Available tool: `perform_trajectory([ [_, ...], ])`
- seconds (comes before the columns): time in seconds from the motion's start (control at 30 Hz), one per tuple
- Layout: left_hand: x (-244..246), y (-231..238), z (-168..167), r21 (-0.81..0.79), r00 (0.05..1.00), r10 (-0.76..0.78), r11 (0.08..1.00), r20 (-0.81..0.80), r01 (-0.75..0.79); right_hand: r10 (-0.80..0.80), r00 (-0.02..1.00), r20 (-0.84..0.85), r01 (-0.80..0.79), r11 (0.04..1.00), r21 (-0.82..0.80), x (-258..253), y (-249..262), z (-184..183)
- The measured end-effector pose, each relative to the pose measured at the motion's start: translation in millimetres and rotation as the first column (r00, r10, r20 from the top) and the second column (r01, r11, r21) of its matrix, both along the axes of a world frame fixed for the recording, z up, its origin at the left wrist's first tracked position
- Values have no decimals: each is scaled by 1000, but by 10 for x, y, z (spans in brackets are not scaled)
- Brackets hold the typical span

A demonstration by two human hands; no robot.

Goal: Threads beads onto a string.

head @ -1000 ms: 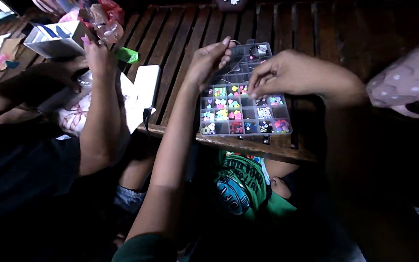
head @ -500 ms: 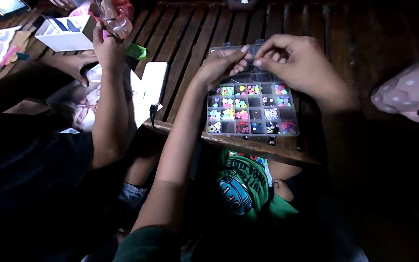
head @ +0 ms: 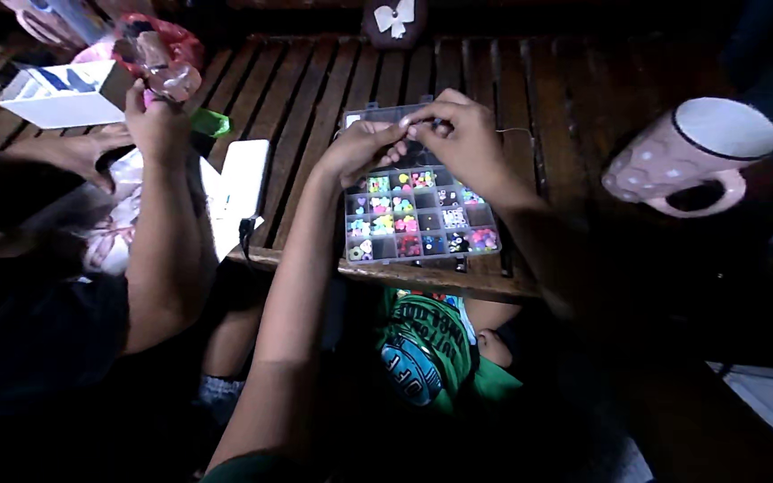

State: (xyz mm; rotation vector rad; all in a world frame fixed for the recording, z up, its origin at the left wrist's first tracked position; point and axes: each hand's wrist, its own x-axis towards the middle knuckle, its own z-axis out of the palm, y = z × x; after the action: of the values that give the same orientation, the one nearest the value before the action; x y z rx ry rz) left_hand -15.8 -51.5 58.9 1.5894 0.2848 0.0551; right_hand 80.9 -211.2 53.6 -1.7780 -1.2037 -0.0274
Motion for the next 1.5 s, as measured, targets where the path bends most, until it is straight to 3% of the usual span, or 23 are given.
perform_trajectory([
  [0.6,10,45,-31,18,999,18,1000,36,-19,-23,994,106,25,999,-23,29,7,-27],
  [0.9,46,75,-60,-101,962,242,968,129,-230,-110,985,136,122,989,-84,125,-40,66],
  [1.03,49,94,-62,-157,931,333,938,150,-310,-181,976,122,189,980,-56,205,-110,146],
  [1.33,55,125,-85,-162,925,344,934,160,-319,-342,939,44,341,940,26,436,-251,255],
  [1.5,45,122,-74,-148,927,341,936,155,-320,-410,912,-13,406,899,163,538,-266,264],
])
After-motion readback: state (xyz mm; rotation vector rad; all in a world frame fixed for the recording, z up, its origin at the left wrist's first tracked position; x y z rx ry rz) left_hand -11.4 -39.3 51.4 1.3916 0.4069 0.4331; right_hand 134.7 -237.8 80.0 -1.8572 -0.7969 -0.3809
